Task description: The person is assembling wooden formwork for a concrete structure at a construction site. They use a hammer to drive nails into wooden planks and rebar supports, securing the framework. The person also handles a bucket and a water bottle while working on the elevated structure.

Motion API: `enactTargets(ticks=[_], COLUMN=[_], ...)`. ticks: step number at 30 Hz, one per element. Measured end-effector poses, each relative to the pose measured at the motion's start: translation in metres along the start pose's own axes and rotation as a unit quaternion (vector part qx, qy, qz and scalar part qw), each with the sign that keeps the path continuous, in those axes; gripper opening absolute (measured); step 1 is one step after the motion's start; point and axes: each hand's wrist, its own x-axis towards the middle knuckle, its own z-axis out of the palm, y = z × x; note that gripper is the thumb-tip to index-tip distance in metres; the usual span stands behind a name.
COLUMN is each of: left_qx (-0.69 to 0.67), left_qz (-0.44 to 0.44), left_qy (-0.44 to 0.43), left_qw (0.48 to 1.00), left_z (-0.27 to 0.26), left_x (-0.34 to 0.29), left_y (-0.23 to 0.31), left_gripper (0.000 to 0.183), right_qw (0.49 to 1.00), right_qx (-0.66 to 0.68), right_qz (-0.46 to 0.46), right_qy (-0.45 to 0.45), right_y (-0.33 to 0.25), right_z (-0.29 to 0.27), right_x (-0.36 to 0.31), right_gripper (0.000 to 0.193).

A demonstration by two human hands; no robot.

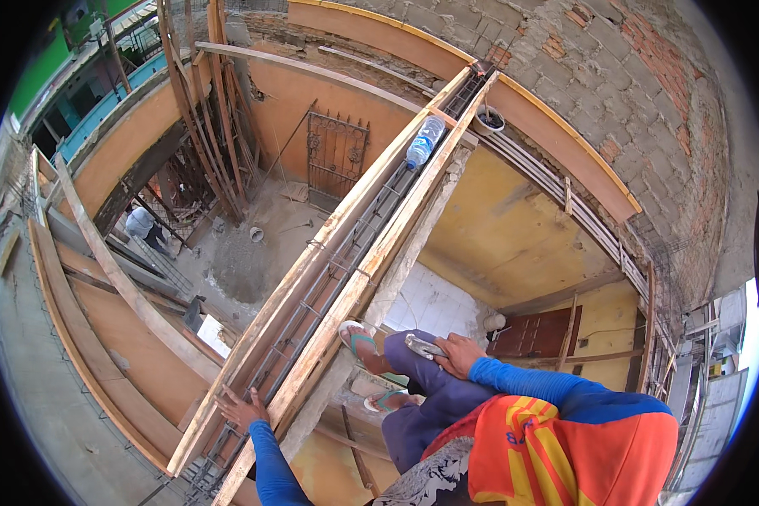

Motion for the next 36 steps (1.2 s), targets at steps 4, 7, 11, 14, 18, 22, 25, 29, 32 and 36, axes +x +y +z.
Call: enactTargets(ticks=[4, 7, 11, 14, 18, 22, 25, 29, 32, 36], left_qx=[0.026, 0.016, -0.022, -0.028, -0.120, -0.309, -0.337, -0.377, -0.282, -0.216], left_qz=[-0.053, -0.058, -0.051, -0.027, -0.039, -0.068, -0.077, -0.129, -0.143, -0.074], left_qy=[-0.004, -0.086, -0.121, -0.203, -0.080, 0.025, -0.024, -0.142, -0.246, -0.290], left_qw=[0.998, 0.994, 0.991, 0.978, 0.989, 0.948, 0.938, 0.906, 0.916, 0.930], left_z=[0.023, 0.040, 0.029, 0.024, 0.022, 0.023, 0.051, 0.071, 0.076, 0.125], left_x=[-0.064, -0.091, -0.084, -0.073, -0.066, -0.118, -0.186, -0.304, -0.375, -0.421], left_y=[-0.050, -0.078, -0.078, -0.101, -0.125, -0.099, -0.098, -0.082, -0.093, -0.128], left_gripper=[0.082, 0.082, 0.087, 0.089, 0.086, 0.063, 0.060, 0.060, 0.053, 0.048], right_qw=[1.000, 1.000, 0.998, 0.995, 0.987, 0.997, 0.998, 0.991, 0.985, 0.988], right_qx=[-0.009, -0.020, -0.020, 0.016, 0.060, 0.045, 0.051, 0.082, 0.090, 0.080], right_qz=[-0.023, -0.019, -0.055, -0.093, -0.111, -0.031, 0.008, 0.096, 0.124, 0.111], right_qy=[-0.005, 0.010, 0.017, 0.045, 0.101, 0.053, 0.038, 0.045, 0.082, 0.069], right_y=[0.002, -0.004, -0.002, -0.001, 0.004, 0.015, 0.033, 0.071, 0.094, 0.095], right_z=[0.005, 0.002, -0.010, -0.022, -0.049, -0.068, -0.045, -0.014, 0.015, 0.027], right_x=[0.010, 0.014, 0.017, 0.007, -0.007, -0.007, -0.010, -0.025, -0.019, 0.002], right_gripper=[0.038, 0.037, 0.038, 0.038, 0.040, 0.037, 0.037, 0.041, 0.047, 0.054])
